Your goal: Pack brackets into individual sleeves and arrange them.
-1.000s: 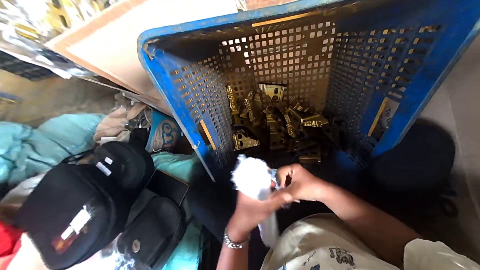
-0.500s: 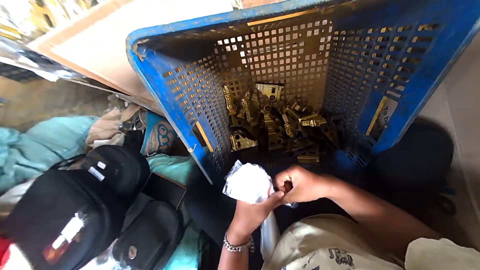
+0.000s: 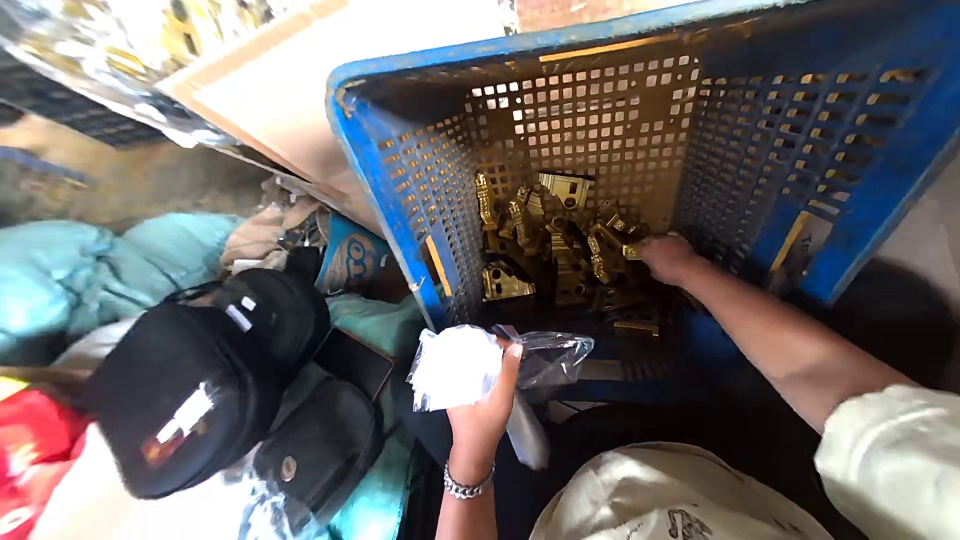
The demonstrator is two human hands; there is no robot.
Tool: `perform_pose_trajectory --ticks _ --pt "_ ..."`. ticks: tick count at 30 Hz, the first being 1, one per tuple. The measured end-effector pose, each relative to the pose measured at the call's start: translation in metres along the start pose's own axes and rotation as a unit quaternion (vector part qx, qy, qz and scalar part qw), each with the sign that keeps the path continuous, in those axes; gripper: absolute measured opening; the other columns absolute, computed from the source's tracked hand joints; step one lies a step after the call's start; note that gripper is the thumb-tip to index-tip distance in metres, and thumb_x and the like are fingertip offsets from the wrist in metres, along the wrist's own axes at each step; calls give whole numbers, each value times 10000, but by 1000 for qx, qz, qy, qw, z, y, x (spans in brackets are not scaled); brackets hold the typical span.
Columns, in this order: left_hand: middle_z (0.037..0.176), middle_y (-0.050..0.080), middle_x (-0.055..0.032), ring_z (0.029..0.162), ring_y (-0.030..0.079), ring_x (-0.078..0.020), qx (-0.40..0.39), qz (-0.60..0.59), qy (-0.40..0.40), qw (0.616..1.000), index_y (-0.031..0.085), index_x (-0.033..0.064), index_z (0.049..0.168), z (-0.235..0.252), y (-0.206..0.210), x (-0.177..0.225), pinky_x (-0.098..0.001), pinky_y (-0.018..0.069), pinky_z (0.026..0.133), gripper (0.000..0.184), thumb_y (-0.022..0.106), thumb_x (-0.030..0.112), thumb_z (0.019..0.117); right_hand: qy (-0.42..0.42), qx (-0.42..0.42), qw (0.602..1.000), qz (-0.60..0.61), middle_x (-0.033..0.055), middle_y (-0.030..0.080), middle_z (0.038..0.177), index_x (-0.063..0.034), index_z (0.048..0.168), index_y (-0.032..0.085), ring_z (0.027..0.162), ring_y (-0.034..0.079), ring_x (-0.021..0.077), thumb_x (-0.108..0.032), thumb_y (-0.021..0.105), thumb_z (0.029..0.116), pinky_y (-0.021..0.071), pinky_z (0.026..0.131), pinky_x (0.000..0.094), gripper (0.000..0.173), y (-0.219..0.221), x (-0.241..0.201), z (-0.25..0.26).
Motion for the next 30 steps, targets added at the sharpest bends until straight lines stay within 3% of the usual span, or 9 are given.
perform_pose_trajectory --ticks 3,5,7,9,13,17,20,25,30 --pt "973 693 -7 937 663 7 27 60 26 998 569 -141 1109 3 -8 1 -196 560 901 463 811 87 787 5 203 948 246 325 607 1320 52 1404 561 1226 581 517 -12 616 989 416 1050 678 423 -39 7 -56" --pt "964 696 -22 921 671 -7 19 60 33 997 573 -140 1102 5 -6 -3 -209 570 898 456 816 83 787 13 281 849 447 227 591 1392 -14 1513 434 1243 605 335 -113 698 960 497 1037 505 621 -48 9 -104" --pt "933 705 -33 892 678 -15 -1 59 46 997 588 -142 1080 7 4 -5 -215 577 876 426 807 65 779 -36 256 759 598 89 640 1204 -71 1496 420 1009 664 147 -91 748 855 584 856 345 720 -41 -6 -129" --pt "923 721 -44 888 687 -15 -23 68 75 995 615 -141 1058 9 16 -5 -211 579 875 390 803 60 782 -113 172 674 710 -11 662 989 -118 1302 556 857 696 113 -84 706 848 629 755 322 480 -36 -32 -142" --pt "913 724 -81 879 690 -30 -35 84 131 987 644 -128 1035 9 26 -3 -218 576 867 358 795 102 806 -280 41 527 801 -100 660 860 -228 969 724 771 668 66 -137 661 937 641 785 377 115 -36 -79 -163" --pt "899 726 -86 851 689 -3 0 128 121 984 632 -146 1027 4 12 -9 -198 580 826 372 789 77 774 -75 -34 681 728 106 617 1201 -19 1317 533 1027 649 212 -200 585 1013 583 868 405 358 20 -105 -147" --pt "1011 698 -86 932 671 -8 47 148 101 983 562 -147 1180 6 -8 -10 -218 567 885 523 794 80 771 49 -193 736 647 193 449 1524 -76 1520 398 1335 506 352 -407 538 1061 471 1019 557 583 84 -128 -121" --pt "1027 695 -46 958 670 -3 106 142 97 979 541 -133 1199 7 -34 0 -205 562 893 522 786 56 777 -24 -149 909 389 249 314 1616 -111 1636 227 1468 372 387 -240 706 975 351 1184 500 827 112 -152 -82" --pt "982 692 -10 933 671 5 129 138 82 978 545 -124 1174 6 -51 4 -201 565 886 494 775 48 773 -88 -165 959 213 266 307 1603 -219 1636 266 1314 518 470 -112 554 1031 460 1054 588 678 107 -164 -78"
Point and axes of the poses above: each hand's wrist, its own z-axis towards the middle knuckle, its own y-axis out of the palm, x = y × z, the point moved 7 cm from there along z, towards the middle knuckle
